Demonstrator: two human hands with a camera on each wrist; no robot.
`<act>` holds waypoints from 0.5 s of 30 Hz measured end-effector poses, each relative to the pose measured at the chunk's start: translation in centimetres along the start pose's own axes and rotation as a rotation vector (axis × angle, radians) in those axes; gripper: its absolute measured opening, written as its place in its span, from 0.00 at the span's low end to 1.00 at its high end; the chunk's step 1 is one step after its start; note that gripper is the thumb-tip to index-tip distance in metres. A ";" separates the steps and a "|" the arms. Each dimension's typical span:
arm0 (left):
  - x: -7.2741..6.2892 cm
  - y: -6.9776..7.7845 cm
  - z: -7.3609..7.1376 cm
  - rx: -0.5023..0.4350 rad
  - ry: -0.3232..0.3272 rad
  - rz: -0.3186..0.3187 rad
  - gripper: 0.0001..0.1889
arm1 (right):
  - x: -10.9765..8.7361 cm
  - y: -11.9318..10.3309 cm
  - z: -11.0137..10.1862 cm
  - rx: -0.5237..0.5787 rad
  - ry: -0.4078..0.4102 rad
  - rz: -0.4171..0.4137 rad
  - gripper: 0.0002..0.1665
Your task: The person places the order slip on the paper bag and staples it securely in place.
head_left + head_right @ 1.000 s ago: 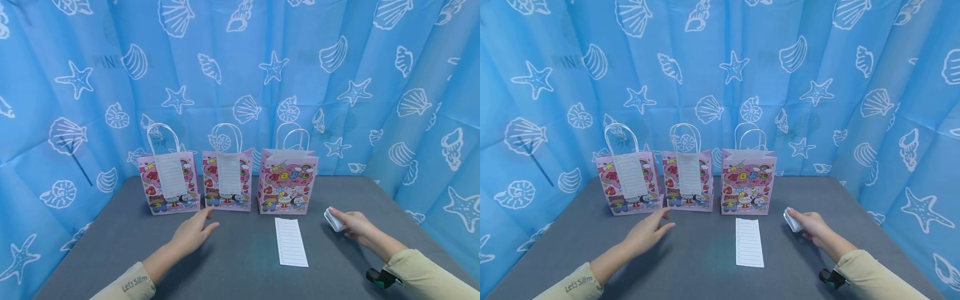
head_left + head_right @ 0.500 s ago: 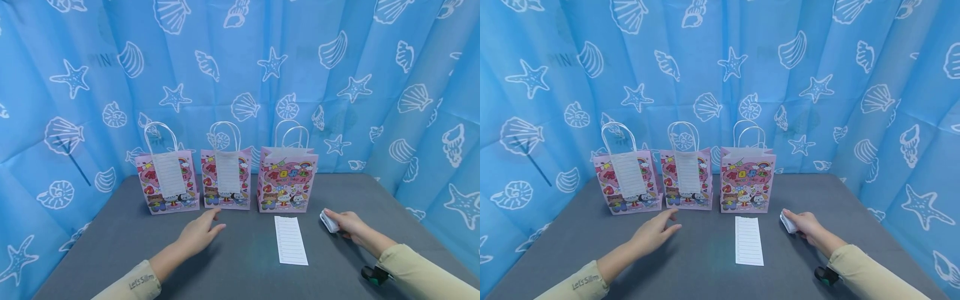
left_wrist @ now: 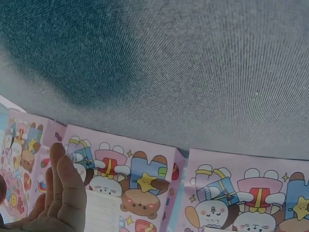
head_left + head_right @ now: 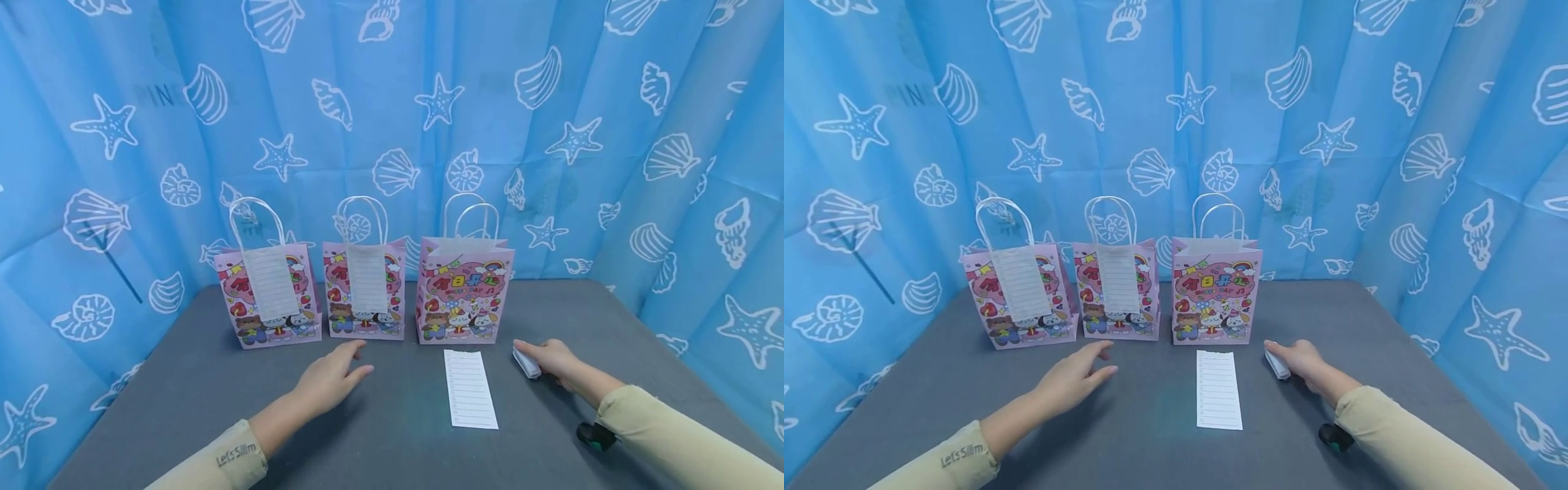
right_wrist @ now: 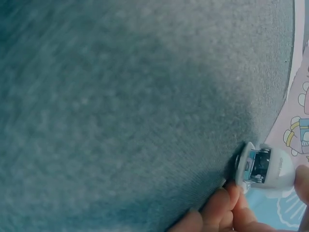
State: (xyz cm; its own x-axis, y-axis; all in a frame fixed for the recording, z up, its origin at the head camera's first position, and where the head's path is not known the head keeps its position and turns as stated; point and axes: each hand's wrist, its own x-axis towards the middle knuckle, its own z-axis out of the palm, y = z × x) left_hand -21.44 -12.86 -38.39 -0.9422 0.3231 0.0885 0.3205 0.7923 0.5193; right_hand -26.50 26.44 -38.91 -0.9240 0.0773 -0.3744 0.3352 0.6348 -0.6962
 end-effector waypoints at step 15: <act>0.3 0.5 -0.1 -0.007 -0.039 0.020 0.25 | 0.5 0.5 1.0 -0.110 0.085 -0.101 0.46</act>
State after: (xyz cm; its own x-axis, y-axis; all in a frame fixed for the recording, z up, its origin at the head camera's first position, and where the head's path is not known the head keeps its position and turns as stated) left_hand -21.52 -12.40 -37.99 -0.9310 0.3592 0.0657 0.3385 0.7815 0.5240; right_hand -26.60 26.00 -40.03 -0.9658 0.0709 -0.2493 0.2219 0.7228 -0.6544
